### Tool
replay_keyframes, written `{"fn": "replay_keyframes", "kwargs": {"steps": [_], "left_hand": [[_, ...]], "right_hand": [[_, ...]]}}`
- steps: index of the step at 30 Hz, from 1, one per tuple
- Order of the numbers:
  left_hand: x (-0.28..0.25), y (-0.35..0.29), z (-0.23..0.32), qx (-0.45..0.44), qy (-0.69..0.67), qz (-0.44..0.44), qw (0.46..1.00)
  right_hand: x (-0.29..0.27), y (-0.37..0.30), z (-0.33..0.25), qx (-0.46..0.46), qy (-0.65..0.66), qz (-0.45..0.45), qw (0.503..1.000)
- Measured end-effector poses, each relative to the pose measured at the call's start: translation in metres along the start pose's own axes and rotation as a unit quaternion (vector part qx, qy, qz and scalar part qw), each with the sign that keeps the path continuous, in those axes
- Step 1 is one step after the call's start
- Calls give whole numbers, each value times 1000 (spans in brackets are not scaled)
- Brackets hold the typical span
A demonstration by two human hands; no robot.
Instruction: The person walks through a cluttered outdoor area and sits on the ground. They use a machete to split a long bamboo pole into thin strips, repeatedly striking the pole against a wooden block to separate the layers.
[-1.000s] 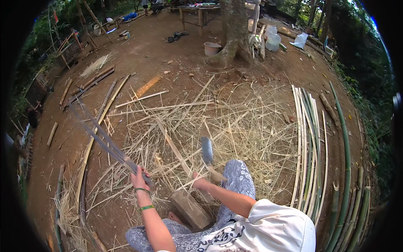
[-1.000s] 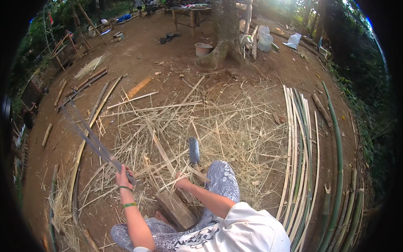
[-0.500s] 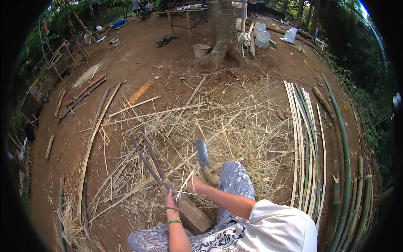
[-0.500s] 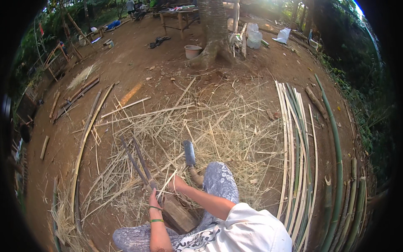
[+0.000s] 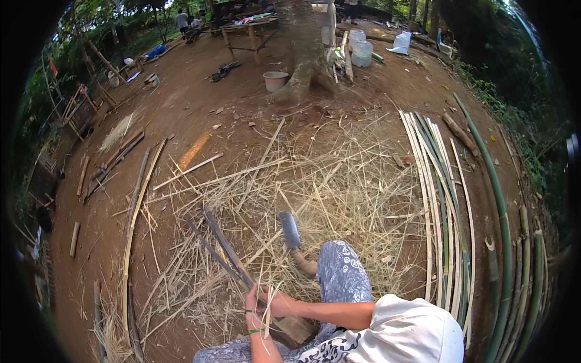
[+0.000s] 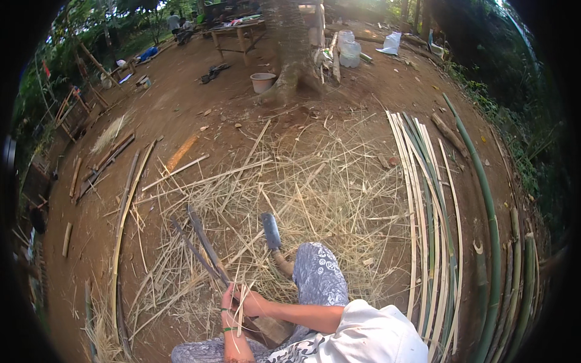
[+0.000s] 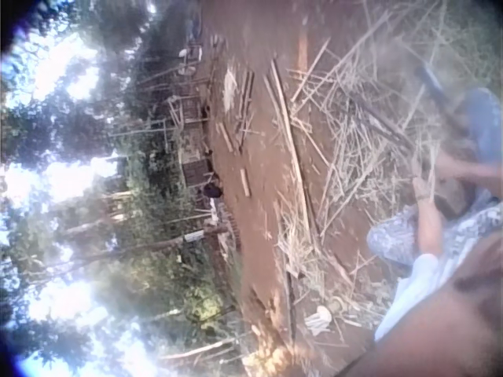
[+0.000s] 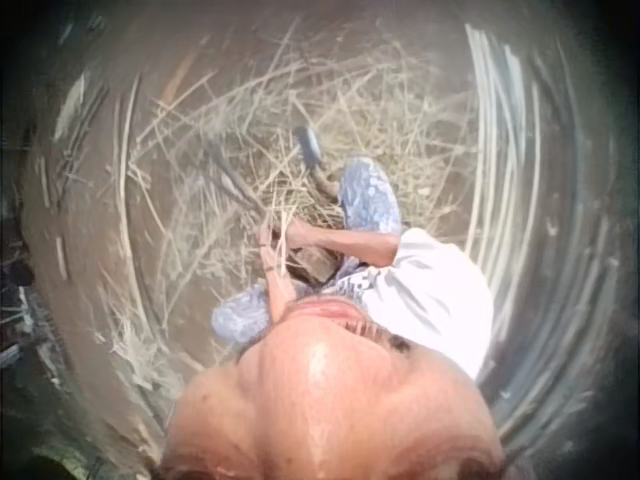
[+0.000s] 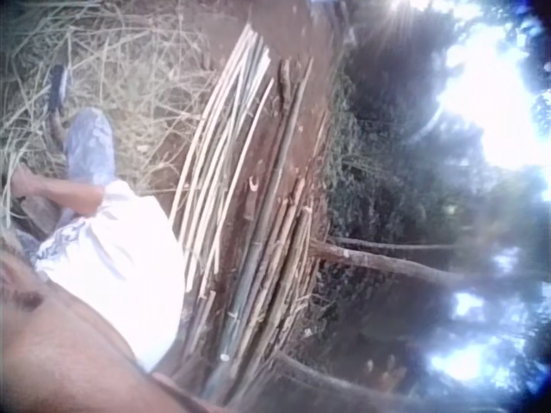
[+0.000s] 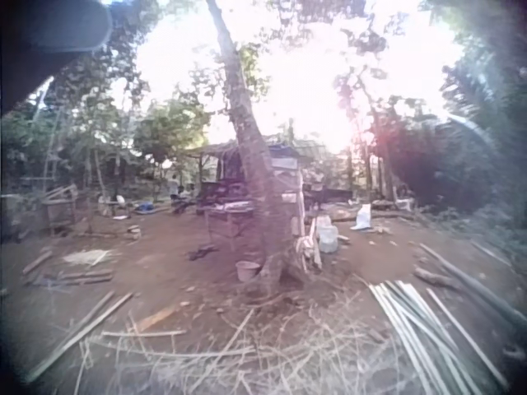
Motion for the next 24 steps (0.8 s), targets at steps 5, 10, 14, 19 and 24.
{"fn": "replay_keyframes", "kwargs": {"steps": [5,10,14,19,24], "left_hand": [[-22,10,-8,-23,-75,60,995],[25,-30,22,-52,-15,52,997],[-19,-20,32,-54,-50,17,997],[-30,-31,41,-15,-81,59,995],[-9,-19,35,-7,-81,35,996]], "right_hand": [[-65,18,-31,94,37,-140,985],[-118,45,9,154,100,-93,979],[-185,108,33,144,119,-135,973],[-296,169,21,175,93,-124,972],[-486,169,181,215,243,483,813]]}}
Point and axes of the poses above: each hand's wrist, its own y-axis towards the middle knuckle, its own x-axis out of the palm, z = x × y, the point moved 1 cm from there along y, towards the middle knuckle, and after that the axes turned 6 degrees about z, right-handed, at the moved point
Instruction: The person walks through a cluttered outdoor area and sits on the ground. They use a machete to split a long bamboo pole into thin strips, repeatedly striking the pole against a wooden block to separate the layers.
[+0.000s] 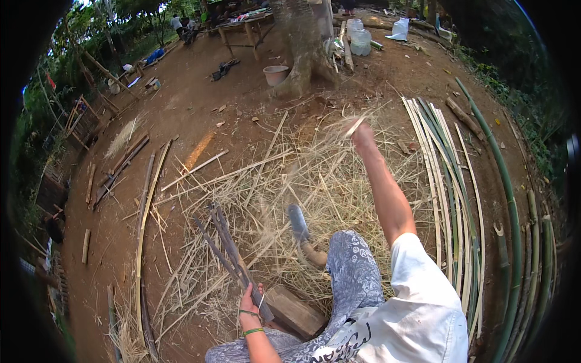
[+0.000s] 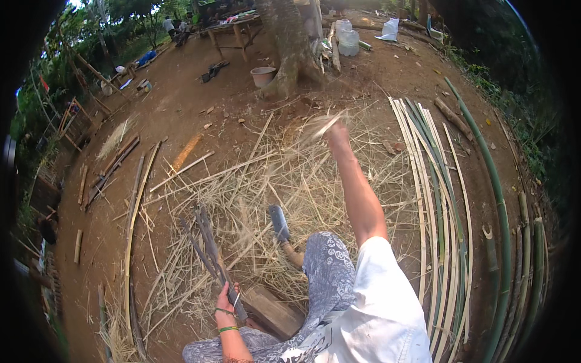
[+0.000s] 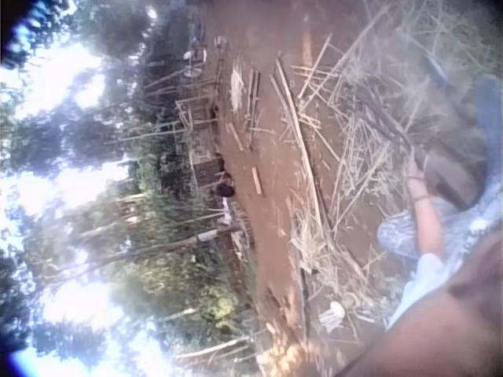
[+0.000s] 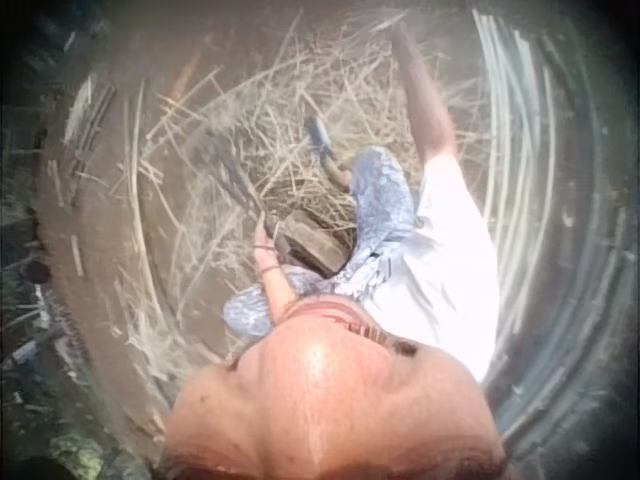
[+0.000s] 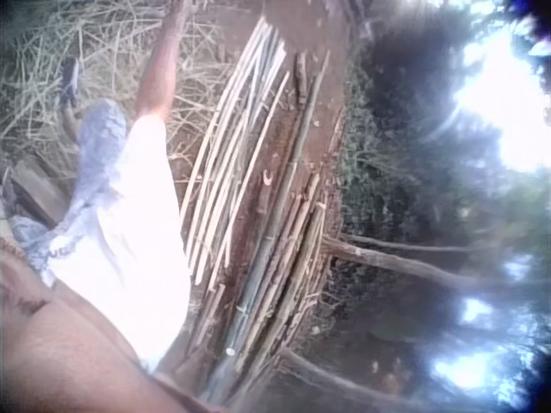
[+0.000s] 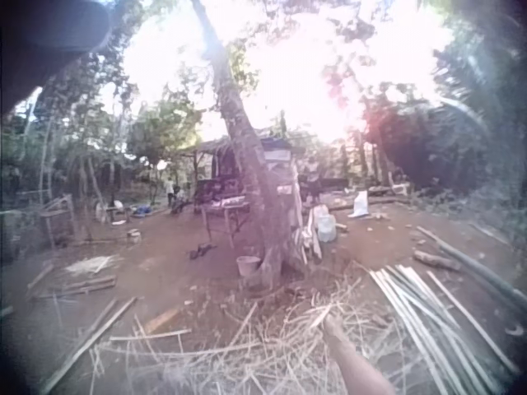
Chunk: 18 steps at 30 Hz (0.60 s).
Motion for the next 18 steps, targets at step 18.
{"fn": "replay_keyframes", "kwargs": {"steps": [18], "left_hand": [[17,6,-28,1,9,24,1000]], "right_hand": [[108,-485,175,130,-302,-511,794]]}}
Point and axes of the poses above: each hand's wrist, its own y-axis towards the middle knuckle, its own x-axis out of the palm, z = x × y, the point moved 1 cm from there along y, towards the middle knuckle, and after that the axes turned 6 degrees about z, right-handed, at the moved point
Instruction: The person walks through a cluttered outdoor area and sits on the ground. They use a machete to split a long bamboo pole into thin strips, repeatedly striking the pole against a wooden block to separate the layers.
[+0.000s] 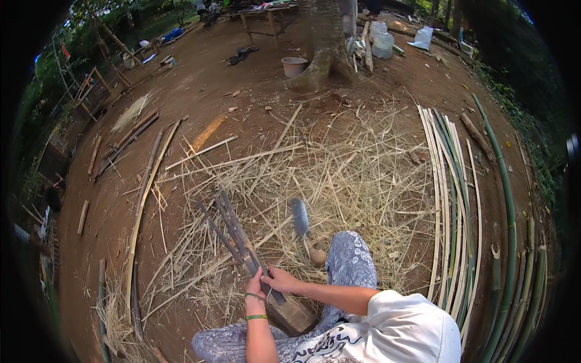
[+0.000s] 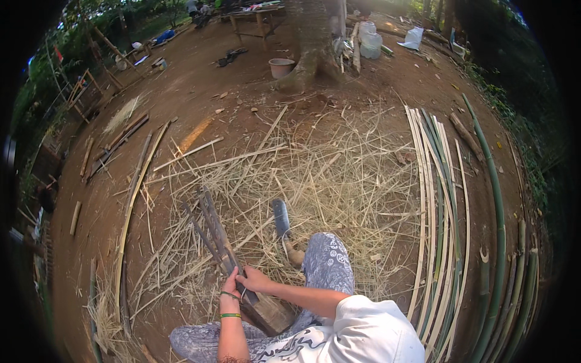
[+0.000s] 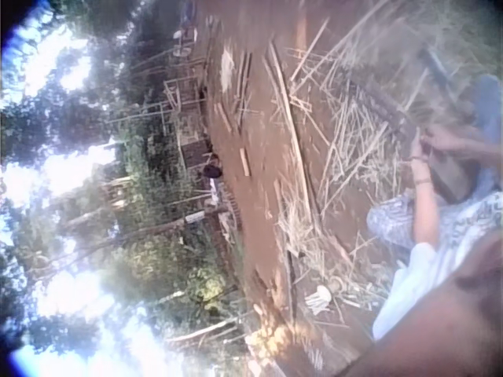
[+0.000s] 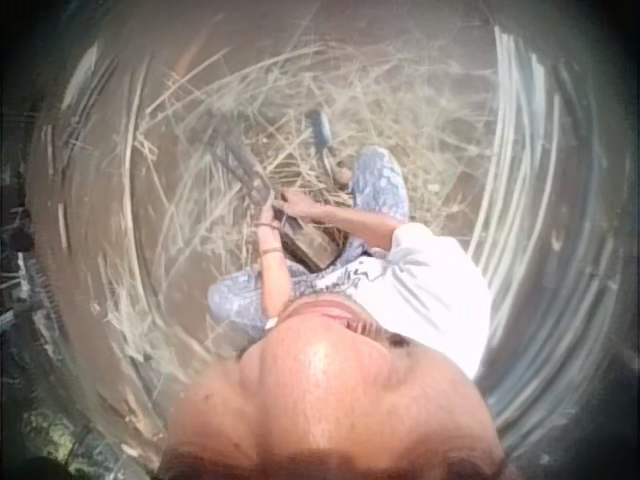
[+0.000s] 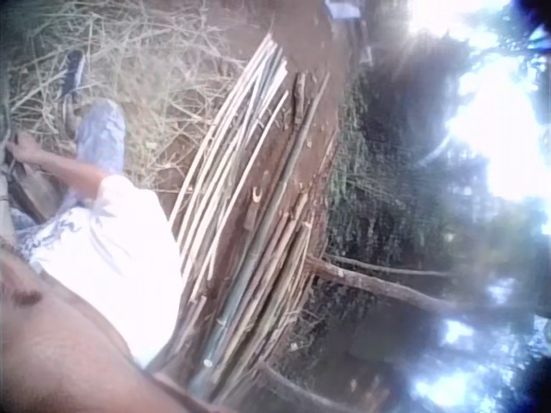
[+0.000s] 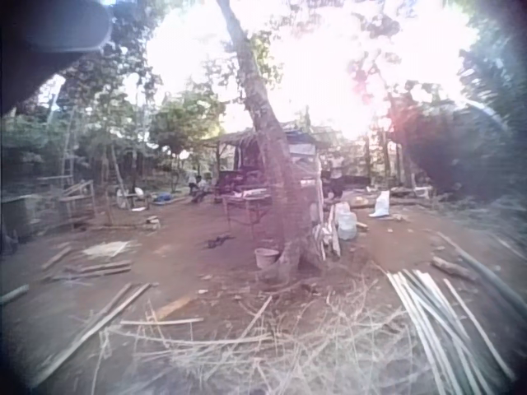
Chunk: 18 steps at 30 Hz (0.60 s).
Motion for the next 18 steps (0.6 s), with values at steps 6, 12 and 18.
{"fn": "replay_keyframes", "kwargs": {"steps": [6,12,18], "left_hand": [[23,-23,-5,31,-112,-35,993],[-3,-15,-16,78,-88,-20,993],[8,-24,-15,109,-57,15,992]], "right_hand": [[5,15,30,41,128,27,991],[-6,6,12,-2,34,86,996],[-16,-13,-10,-57,58,76,994]]}}
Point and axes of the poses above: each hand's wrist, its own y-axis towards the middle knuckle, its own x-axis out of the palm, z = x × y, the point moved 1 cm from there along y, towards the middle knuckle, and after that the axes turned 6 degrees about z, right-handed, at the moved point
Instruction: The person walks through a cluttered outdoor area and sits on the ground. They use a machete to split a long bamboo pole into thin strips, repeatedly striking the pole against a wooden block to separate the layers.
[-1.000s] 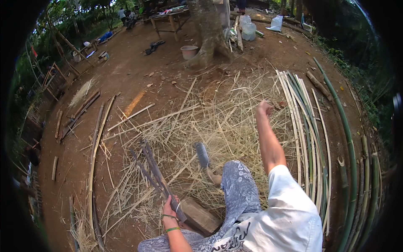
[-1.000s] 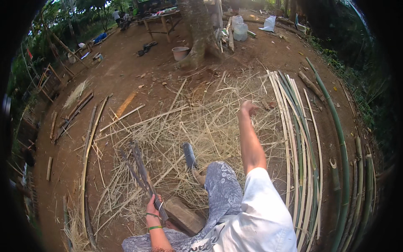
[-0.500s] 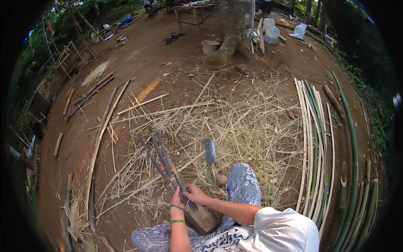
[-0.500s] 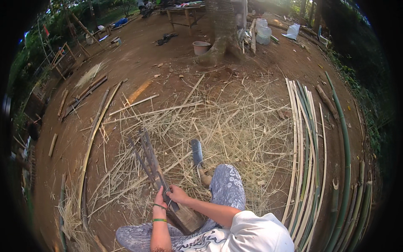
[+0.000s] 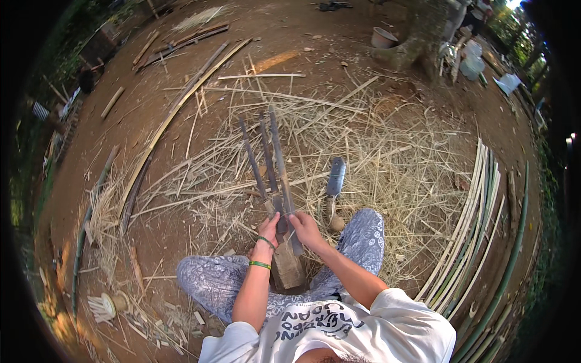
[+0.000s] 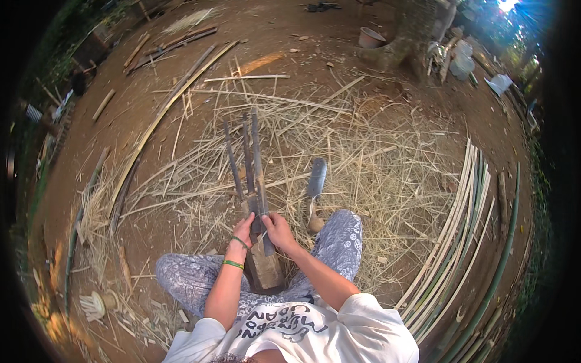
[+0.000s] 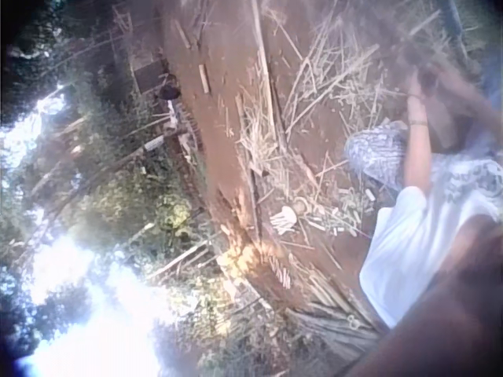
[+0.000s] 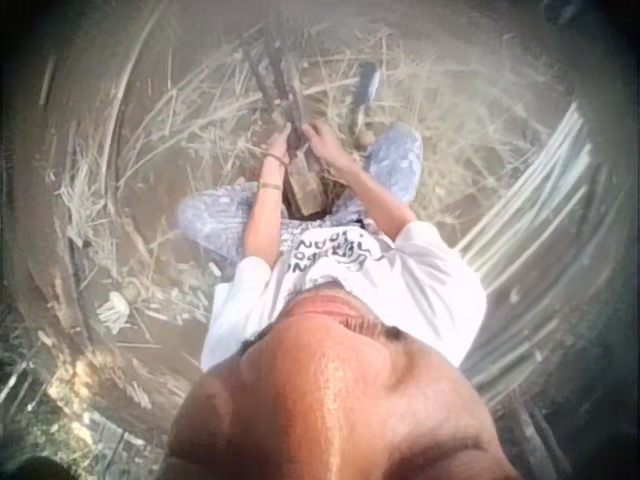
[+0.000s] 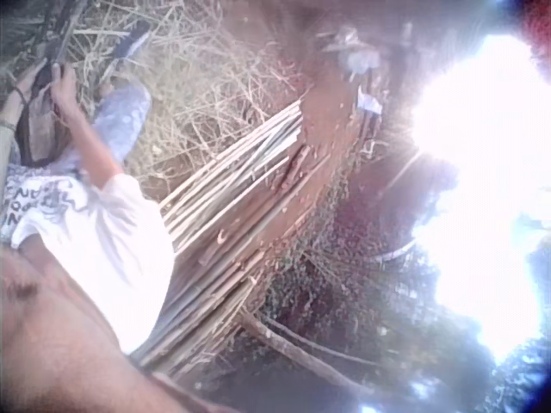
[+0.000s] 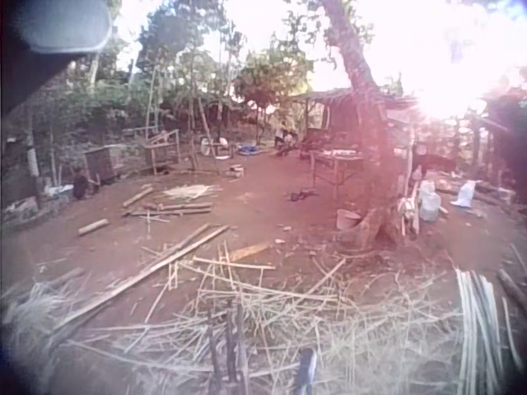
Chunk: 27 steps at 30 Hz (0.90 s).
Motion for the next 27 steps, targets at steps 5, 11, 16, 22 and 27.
{"fn": "replay_keyframes", "kwargs": {"steps": [5,11,16,22,27], "left_hand": [[-6,-14,6,-4,10,24,1000],[-12,-15,-4,2,5,54,999],[-13,-28,-15,100,62,89,989],[-21,-46,-14,124,49,63,989],[-33,-45,-19,61,10,80,995]], "right_hand": [[6,-1,14,-2,-7,-28,1000],[18,4,34,25,40,-13,999],[11,-7,-2,5,-21,-4,1000],[8,-26,-30,-30,77,-11,997],[34,-12,8,64,137,-60,987]]}}
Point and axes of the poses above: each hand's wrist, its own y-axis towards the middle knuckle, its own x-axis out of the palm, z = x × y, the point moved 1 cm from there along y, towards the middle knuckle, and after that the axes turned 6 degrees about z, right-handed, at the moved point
